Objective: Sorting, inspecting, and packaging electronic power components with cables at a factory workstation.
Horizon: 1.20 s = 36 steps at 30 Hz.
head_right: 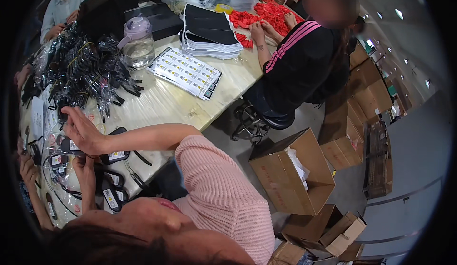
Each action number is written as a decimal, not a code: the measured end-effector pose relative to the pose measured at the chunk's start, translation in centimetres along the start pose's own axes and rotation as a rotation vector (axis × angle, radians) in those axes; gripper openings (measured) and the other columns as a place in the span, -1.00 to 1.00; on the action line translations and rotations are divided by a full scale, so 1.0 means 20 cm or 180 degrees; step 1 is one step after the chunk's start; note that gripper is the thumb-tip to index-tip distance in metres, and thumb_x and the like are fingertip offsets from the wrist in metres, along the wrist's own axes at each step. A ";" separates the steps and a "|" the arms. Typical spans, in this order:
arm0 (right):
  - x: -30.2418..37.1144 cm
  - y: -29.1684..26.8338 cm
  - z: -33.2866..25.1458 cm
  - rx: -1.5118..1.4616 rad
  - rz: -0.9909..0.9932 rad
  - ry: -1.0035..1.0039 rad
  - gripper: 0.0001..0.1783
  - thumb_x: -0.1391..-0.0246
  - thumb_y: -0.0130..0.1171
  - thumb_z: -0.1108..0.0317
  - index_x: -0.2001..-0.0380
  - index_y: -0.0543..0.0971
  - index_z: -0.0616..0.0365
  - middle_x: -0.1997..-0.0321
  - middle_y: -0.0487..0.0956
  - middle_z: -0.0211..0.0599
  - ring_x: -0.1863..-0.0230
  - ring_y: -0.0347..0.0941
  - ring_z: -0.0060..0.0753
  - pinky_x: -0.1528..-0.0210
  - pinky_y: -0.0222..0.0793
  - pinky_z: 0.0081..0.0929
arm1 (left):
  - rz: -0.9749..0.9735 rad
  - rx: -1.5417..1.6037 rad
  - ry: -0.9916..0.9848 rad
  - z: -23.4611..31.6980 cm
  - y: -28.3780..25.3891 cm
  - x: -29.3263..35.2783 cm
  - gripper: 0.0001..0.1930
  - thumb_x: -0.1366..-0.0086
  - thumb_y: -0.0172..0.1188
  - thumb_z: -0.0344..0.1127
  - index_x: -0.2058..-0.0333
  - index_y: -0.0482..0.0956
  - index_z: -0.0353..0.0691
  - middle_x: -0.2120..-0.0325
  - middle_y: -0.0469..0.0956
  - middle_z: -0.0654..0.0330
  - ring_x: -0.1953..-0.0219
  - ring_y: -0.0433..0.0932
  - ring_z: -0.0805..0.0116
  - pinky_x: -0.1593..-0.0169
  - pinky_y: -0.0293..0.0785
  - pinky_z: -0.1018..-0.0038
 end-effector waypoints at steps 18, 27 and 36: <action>-0.14 -0.12 0.01 0.0193 -0.1007 0.0437 -0.80 0.00 0.00 0.43 0.27 0.46 0.23 0.52 0.35 -0.59 0.49 0.21 -0.78 0.45 0.18 -0.77 | 0.0542 0.1393 0.0107 0.25 -0.47 -0.13 -0.81 -0.20 -0.01 -0.28 0.51 0.38 -0.26 0.64 0.37 0.28 0.58 0.30 0.52 0.43 0.24 0.59; -0.16 -0.15 -0.06 0.1054 -0.1659 0.0030 -0.76 0.07 0.06 0.40 0.29 0.46 0.29 0.61 0.38 -0.42 0.58 0.26 -0.66 0.50 0.22 -0.66 | 0.1039 0.0564 0.0512 0.17 -0.62 -0.18 -0.78 -0.15 0.01 -0.30 0.59 0.37 -0.30 0.49 0.41 0.25 0.46 0.31 0.57 0.37 0.23 0.62; -0.19 -0.30 -0.09 0.2238 -0.2347 -0.0122 -0.68 0.17 0.11 0.30 0.29 0.47 0.23 0.47 0.50 -0.15 0.40 0.43 -0.15 0.31 0.33 -0.32 | 0.1762 -0.1914 0.0547 0.19 -0.59 -0.18 -0.79 -0.10 0.04 -0.32 0.58 0.38 -0.36 0.59 0.40 0.30 0.49 0.31 0.57 0.32 0.25 0.64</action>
Point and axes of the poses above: each hand's wrist, its own x-axis away from the middle knuckle, its own y-axis out of the palm, z = x × y, the point moved 2 cm from there along -x, towards the middle knuckle
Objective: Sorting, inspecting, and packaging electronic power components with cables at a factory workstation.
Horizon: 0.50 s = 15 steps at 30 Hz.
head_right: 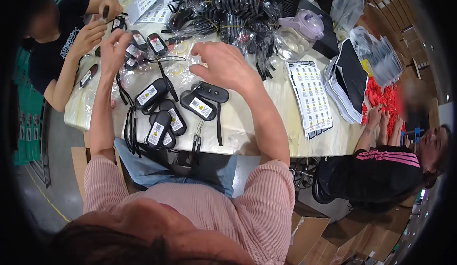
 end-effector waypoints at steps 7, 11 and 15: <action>0.09 0.03 0.06 0.0247 -0.0599 0.0111 -0.61 0.25 0.20 0.26 0.29 0.47 0.22 0.43 0.50 -0.13 0.39 0.43 -0.11 0.29 0.32 -0.31 | 0.0067 0.0161 0.0570 -0.01 0.12 0.05 -0.79 -0.07 0.12 -0.31 0.58 0.43 -0.36 0.67 0.38 0.25 0.57 0.30 0.55 0.44 0.25 0.61; 0.21 0.13 0.10 0.0221 -0.0707 0.0342 -0.59 0.28 0.22 0.29 0.27 0.44 0.20 0.42 0.49 -0.11 0.35 0.43 -0.10 0.26 0.32 -0.31 | -0.1040 0.0413 0.0836 0.07 0.20 0.14 -0.84 -0.06 0.12 -0.34 0.46 0.48 -0.35 0.51 0.47 0.19 0.43 0.42 0.45 0.30 0.34 0.55; 0.27 0.18 0.13 0.0042 -0.0535 0.0429 -0.53 0.30 0.23 0.35 0.21 0.39 0.19 0.40 0.47 -0.11 0.33 0.42 -0.09 0.26 0.30 -0.30 | -0.1277 -0.0133 0.1328 0.12 0.28 0.25 -0.72 -0.03 0.16 -0.28 0.27 0.47 -0.29 0.31 0.47 0.10 0.26 0.45 0.23 0.15 0.35 0.41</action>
Point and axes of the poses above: each hand's wrist, its own x-axis away from the middle knuckle, its own y-axis out of the palm, z = x × y, the point moved 2 cm from there along -x, towards the middle knuckle
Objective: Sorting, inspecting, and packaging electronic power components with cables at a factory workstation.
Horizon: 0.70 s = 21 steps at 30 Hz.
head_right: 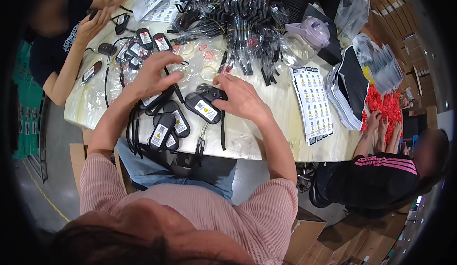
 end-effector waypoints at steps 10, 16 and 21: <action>0.04 0.00 0.05 -0.0302 0.0745 0.0041 -0.42 0.31 0.23 0.43 0.09 0.32 0.19 0.42 0.44 -0.19 0.41 0.39 -0.25 0.32 0.30 -0.40 | -0.0680 -0.0617 -0.0289 0.03 0.12 -0.06 -0.41 0.08 0.24 -0.18 0.02 0.34 -0.17 0.14 0.39 0.00 0.07 0.35 0.05 0.03 0.27 0.27; 0.05 -0.08 0.08 -0.1590 0.0504 0.0036 -0.46 0.18 0.22 0.38 0.07 0.33 0.20 0.41 0.42 -0.42 0.40 0.33 -0.61 0.35 0.27 -0.61 | -0.1031 0.0236 -0.1198 -0.06 0.15 -0.10 -0.38 0.14 0.27 -0.23 0.02 0.34 -0.14 0.32 0.45 0.10 0.28 0.45 0.21 0.18 0.36 0.38; 0.01 0.03 0.11 -0.3185 0.0748 0.0031 -0.52 0.08 0.21 0.26 0.09 0.35 0.21 0.34 0.43 -0.49 0.36 0.33 -0.69 0.30 0.28 -0.67 | -0.0528 0.1235 -0.1146 -0.10 0.17 -0.07 -0.47 0.05 0.24 -0.39 0.03 0.35 -0.16 0.52 0.45 0.26 0.47 0.42 0.50 0.34 0.36 0.56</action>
Point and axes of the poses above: each hand's wrist, its own x-axis away from the middle knuckle, its own y-axis out of the palm, z = x × y, the point moved 2 cm from there along -x, towards the middle knuckle
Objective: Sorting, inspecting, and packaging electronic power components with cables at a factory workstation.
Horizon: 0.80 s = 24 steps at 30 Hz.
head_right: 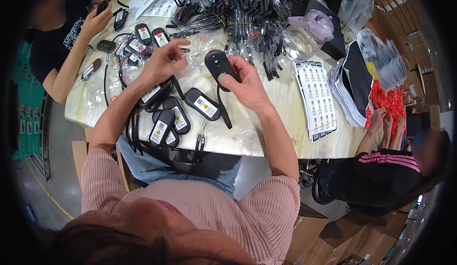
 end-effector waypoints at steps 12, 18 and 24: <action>0.01 0.10 -0.02 -0.0614 -0.0063 -0.0407 -0.56 0.01 0.16 0.20 0.10 0.36 0.20 0.07 0.44 -0.35 0.23 0.37 -0.62 0.17 0.30 -0.60 | -0.0027 0.0431 0.0389 0.19 0.01 0.15 -0.58 -0.07 0.19 -0.46 0.05 0.35 -0.22 0.51 0.49 0.30 0.49 0.40 0.62 0.35 0.36 0.64; 0.00 0.05 0.01 -0.0647 0.0502 -0.0404 -0.60 0.00 0.15 0.25 0.13 0.37 0.23 0.15 0.46 -0.38 0.26 0.37 -0.63 0.18 0.30 -0.63 | -0.0285 0.1243 0.0291 0.20 0.06 0.16 -0.62 -0.10 0.17 -0.43 0.07 0.36 -0.24 0.52 0.50 0.29 0.50 0.40 0.63 0.36 0.37 0.65; 0.02 0.08 -0.01 -0.0341 0.0375 -0.0551 -0.63 0.02 0.17 0.32 0.15 0.38 0.25 0.29 0.46 -0.45 0.28 0.36 -0.67 0.21 0.30 -0.66 | -0.0348 0.1613 -0.0141 0.15 0.06 0.15 -0.72 -0.12 0.16 -0.38 0.17 0.42 -0.26 0.54 0.49 0.30 0.51 0.41 0.63 0.38 0.38 0.63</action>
Point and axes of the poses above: each hand's wrist, its own x-axis away from the middle knuckle, its own y-axis out of the palm, z = x × y, the point moved 2 cm from there along -x, towards the middle knuckle
